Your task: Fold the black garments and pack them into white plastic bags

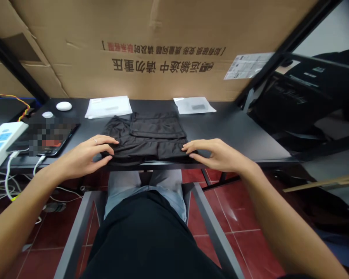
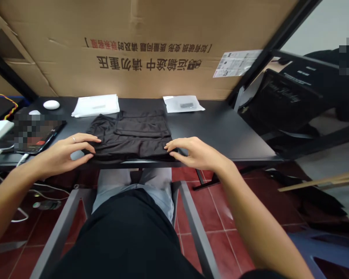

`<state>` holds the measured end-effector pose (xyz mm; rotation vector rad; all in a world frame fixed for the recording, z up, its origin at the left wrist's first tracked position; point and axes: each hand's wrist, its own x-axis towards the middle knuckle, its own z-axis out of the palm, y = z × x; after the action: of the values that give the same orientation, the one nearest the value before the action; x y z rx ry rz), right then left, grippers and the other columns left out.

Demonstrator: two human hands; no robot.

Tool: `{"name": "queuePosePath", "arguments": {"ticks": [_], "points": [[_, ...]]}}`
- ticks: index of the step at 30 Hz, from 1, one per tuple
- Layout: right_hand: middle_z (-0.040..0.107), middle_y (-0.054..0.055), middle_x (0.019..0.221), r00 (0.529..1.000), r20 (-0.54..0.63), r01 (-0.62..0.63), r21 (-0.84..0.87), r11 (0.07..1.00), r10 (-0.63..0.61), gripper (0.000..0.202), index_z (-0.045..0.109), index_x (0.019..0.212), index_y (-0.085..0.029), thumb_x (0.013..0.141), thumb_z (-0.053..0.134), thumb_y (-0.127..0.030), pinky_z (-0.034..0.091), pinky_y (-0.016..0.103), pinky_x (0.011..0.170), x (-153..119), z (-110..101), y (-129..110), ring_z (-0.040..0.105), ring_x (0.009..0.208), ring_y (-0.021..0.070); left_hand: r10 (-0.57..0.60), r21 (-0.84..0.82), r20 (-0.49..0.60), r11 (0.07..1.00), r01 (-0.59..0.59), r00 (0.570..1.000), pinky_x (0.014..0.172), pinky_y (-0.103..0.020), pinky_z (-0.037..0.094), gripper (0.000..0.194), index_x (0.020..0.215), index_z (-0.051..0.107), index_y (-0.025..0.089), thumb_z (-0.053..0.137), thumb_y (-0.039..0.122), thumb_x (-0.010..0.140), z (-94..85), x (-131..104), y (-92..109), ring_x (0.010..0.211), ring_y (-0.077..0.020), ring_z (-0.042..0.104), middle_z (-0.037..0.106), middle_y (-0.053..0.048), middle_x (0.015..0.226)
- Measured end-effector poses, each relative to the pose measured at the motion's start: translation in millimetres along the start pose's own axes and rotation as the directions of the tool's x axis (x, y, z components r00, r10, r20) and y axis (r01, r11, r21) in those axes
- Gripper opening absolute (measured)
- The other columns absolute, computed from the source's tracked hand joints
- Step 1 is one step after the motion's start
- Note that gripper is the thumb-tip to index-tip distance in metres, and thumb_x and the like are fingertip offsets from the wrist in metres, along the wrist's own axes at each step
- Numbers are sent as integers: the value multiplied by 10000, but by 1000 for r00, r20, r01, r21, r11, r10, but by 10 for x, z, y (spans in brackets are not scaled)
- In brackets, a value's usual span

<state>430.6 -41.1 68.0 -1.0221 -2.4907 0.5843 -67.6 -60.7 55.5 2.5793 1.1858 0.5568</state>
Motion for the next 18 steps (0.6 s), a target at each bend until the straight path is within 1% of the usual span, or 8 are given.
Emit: {"name": "queuePosePath", "arguments": {"ticks": [2, 4, 7, 9, 11, 14, 16, 18], "points": [[911, 33, 1245, 997, -29, -76, 33, 997, 77, 263, 881, 1153, -330, 1091, 714, -524, 707, 460, 1046, 48, -46, 19, 872, 1168, 324, -57, -25, -8, 998, 57, 998, 1286, -516, 576, 213, 1052, 787, 304, 633, 452, 1062, -44, 38, 8, 1423, -314, 740, 806, -63, 1499], [913, 35, 1092, 983, -91, -155, 69, 986, 161, 322, 862, 1091, -319, 1068, 729, -612, 715, 459, 946, 122, -88, 68, 876, 1035, 330, -154, -51, -39, 987, 152, 987, 1197, -501, 630, 240, 1095, 771, 303, 642, 499, 1043, -89, 96, -1, 1298, -318, 793, 855, -64, 1361], [859, 40, 892, 941, -207, -225, 210, 952, 268, 426, 778, 985, -302, 1014, 746, -726, 709, 466, 817, 303, -113, 211, 846, 860, 323, -302, -80, -175, 953, 292, 937, 1019, -428, 673, 307, 1141, 744, 275, 630, 538, 1032, -133, 264, -71, 1042, -282, 825, 872, -49, 1101], [818, 36, 803, 916, -228, -251, 316, 915, 330, 471, 724, 972, -297, 974, 769, -766, 700, 472, 754, 466, -107, 339, 820, 755, 312, -362, -90, -267, 932, 351, 893, 933, -381, 657, 325, 1144, 739, 257, 620, 537, 1027, -136, 438, -152, 921, -253, 805, 856, -35, 993], [786, 31, 732, 898, -215, -297, 346, 890, 383, 508, 693, 972, -290, 950, 777, -791, 680, 465, 700, 640, -88, 467, 787, 665, 298, -405, -89, -298, 913, 397, 865, 889, -364, 637, 336, 1161, 747, 245, 619, 522, 1020, -117, 631, -240, 852, -238, 786, 849, -34, 957], [766, 34, 673, 883, -207, -390, 176, 904, 421, 510, 700, 958, -274, 957, 760, -781, 637, 443, 687, 859, -46, 635, 750, 618, 284, -442, -2, -305, 886, 463, 844, 946, -415, 631, 317, 1175, 761, 239, 654, 484, 1005, -50, 855, -324, 874, -265, 795, 860, -66, 1052], [777, 44, 689, 877, -225, -433, 9, 901, 424, 460, 718, 951, -264, 954, 786, -719, 626, 443, 730, 944, -16, 720, 757, 663, 293, -450, 125, -356, 845, 520, 819, 1026, -502, 621, 324, 1204, 767, 245, 693, 484, 999, 14, 905, -324, 1020, -339, 812, 839, -124, 1248], [804, 59, 747, 870, -271, -453, -108, 885, 413, 408, 742, 997, -255, 944, 825, -651, 631, 455, 793, 973, 8, 768, 782, 761, 319, -451, 218, -411, 795, 566, 792, 1062, -575, 610, 357, 1254, 768, 252, 705, 506, 1012, 75, 863, -295, 1159, -413, 792, 765, -176, 1436]]}}
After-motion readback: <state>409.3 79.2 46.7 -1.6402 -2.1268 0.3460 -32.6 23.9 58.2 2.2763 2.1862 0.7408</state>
